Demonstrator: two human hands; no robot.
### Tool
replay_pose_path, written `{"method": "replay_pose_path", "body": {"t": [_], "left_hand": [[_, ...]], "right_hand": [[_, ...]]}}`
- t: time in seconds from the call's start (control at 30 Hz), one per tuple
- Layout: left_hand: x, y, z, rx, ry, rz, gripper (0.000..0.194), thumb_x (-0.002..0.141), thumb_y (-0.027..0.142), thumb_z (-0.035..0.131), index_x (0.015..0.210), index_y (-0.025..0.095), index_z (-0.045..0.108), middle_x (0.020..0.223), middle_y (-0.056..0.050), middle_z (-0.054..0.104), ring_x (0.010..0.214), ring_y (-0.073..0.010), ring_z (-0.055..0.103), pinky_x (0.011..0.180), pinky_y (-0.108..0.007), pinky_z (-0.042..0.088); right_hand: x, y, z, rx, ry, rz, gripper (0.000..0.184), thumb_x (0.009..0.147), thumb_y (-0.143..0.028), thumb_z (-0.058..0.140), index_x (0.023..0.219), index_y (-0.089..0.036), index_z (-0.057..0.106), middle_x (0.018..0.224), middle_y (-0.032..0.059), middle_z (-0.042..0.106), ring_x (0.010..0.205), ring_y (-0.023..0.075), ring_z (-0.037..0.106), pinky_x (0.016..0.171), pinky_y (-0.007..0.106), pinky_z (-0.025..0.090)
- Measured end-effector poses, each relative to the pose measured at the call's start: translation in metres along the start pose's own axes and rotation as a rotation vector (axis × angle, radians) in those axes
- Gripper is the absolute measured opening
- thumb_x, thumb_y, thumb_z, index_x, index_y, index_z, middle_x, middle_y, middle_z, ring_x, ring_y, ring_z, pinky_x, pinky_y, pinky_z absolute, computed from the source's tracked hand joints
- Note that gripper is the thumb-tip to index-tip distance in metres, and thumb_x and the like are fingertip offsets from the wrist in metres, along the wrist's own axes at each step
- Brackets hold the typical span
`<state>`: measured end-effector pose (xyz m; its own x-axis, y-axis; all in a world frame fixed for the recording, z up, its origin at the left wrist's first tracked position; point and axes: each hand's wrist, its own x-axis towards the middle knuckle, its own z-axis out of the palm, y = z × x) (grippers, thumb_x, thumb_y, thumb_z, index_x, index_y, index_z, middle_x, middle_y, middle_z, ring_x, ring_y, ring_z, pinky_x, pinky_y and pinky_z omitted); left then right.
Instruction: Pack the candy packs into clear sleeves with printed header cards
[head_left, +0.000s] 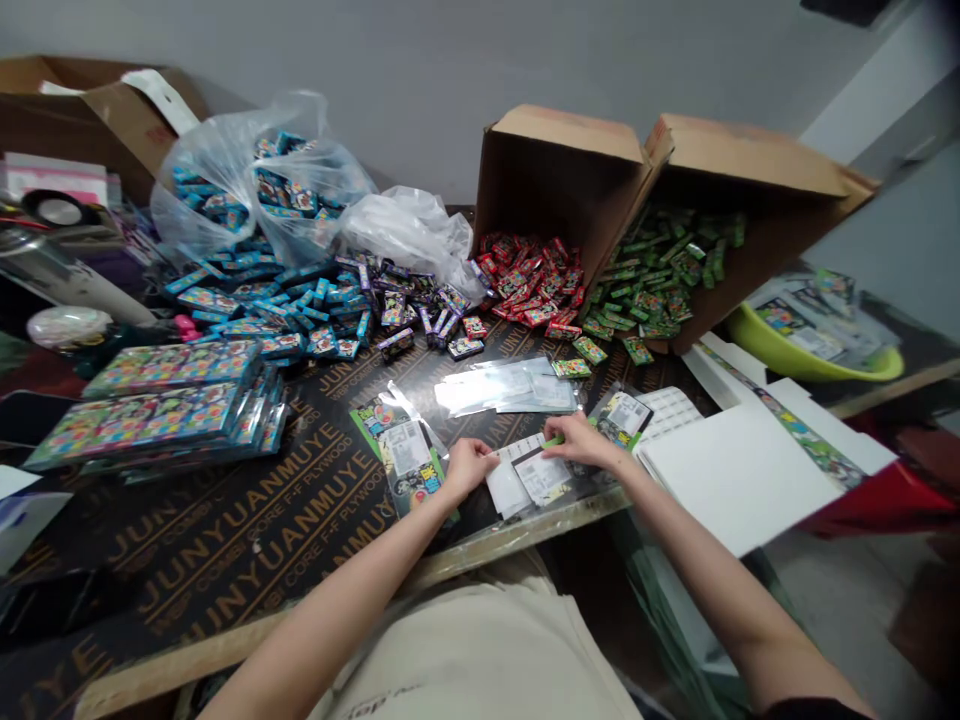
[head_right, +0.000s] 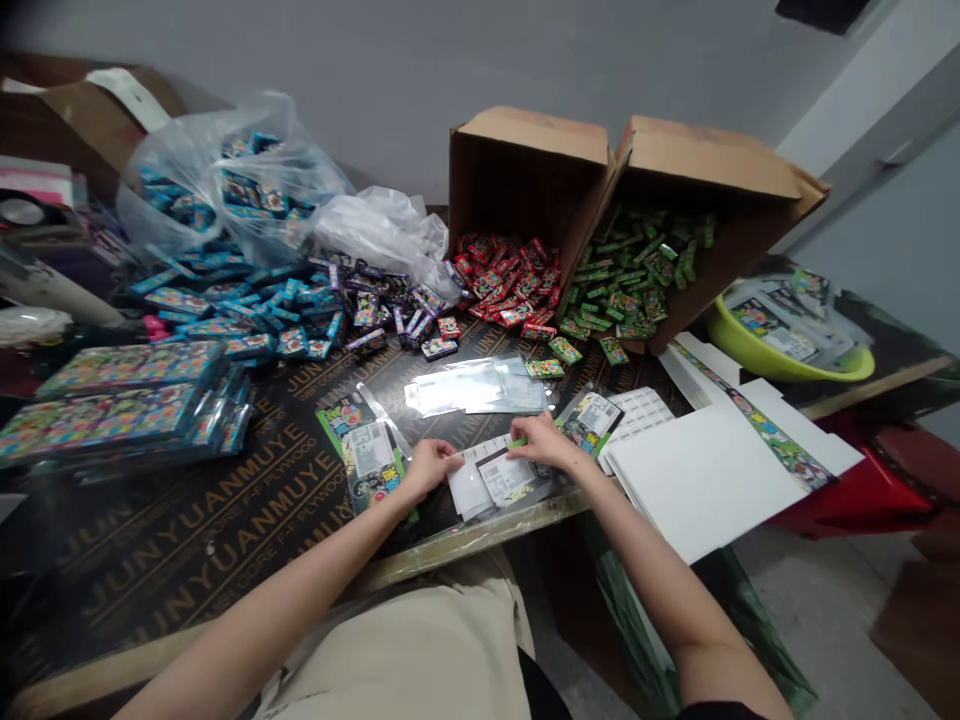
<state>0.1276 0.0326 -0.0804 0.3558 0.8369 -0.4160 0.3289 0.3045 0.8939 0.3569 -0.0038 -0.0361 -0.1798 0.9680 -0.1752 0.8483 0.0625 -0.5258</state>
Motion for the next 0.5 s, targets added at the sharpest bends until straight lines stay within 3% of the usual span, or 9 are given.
{"method": "replay_pose_path", "body": {"t": [0.1, 0.2, 0.33, 0.5], "left_hand": [[0.001, -0.007, -0.005, 0.071, 0.001, 0.051, 0.004, 0.058, 0.012, 0.062, 0.06, 0.014, 0.064, 0.053, 0.0, 0.061, 0.048, -0.0119, 0.054, 0.048, -0.022, 0.042], [0.002, -0.012, -0.015, 0.127, 0.002, 0.079, 0.011, 0.06, 0.011, 0.06, 0.068, 0.015, 0.066, 0.055, 0.0, 0.062, 0.049, -0.0121, 0.055, 0.05, -0.022, 0.042], [0.006, -0.017, -0.013, 0.167, -0.013, 0.103, 0.022, 0.059, 0.007, 0.059, 0.079, 0.013, 0.065, 0.05, 0.002, 0.061, 0.046, -0.0112, 0.054, 0.05, -0.021, 0.042], [0.01, -0.022, -0.007, 0.165, -0.017, 0.124, 0.029, 0.06, 0.008, 0.06, 0.088, 0.011, 0.062, 0.054, 0.001, 0.063, 0.046, -0.0108, 0.054, 0.05, -0.021, 0.042]], "right_hand": [[-0.003, 0.005, 0.024, -0.229, 0.164, 0.028, 0.033, 0.061, -0.042, 0.07, 0.079, -0.018, 0.057, 0.079, 0.0034, 0.059, 0.081, 0.021, 0.051, 0.077, 0.036, 0.032], [-0.006, -0.002, 0.034, -0.29, 0.273, -0.036, 0.04, 0.064, -0.041, 0.069, 0.095, -0.019, 0.057, 0.098, 0.0086, 0.055, 0.096, 0.0251, 0.046, 0.082, 0.038, 0.03], [0.004, -0.024, 0.05, -0.176, 0.245, -0.139, 0.031, 0.078, -0.03, 0.057, 0.108, -0.022, 0.055, 0.104, 0.0078, 0.052, 0.097, 0.0215, 0.045, 0.079, 0.033, 0.032], [0.02, -0.031, 0.068, -0.105, 0.19, -0.094, 0.009, 0.079, -0.022, 0.056, 0.086, -0.021, 0.063, 0.088, 0.005, 0.055, 0.088, 0.0191, 0.047, 0.074, 0.031, 0.034]]}}
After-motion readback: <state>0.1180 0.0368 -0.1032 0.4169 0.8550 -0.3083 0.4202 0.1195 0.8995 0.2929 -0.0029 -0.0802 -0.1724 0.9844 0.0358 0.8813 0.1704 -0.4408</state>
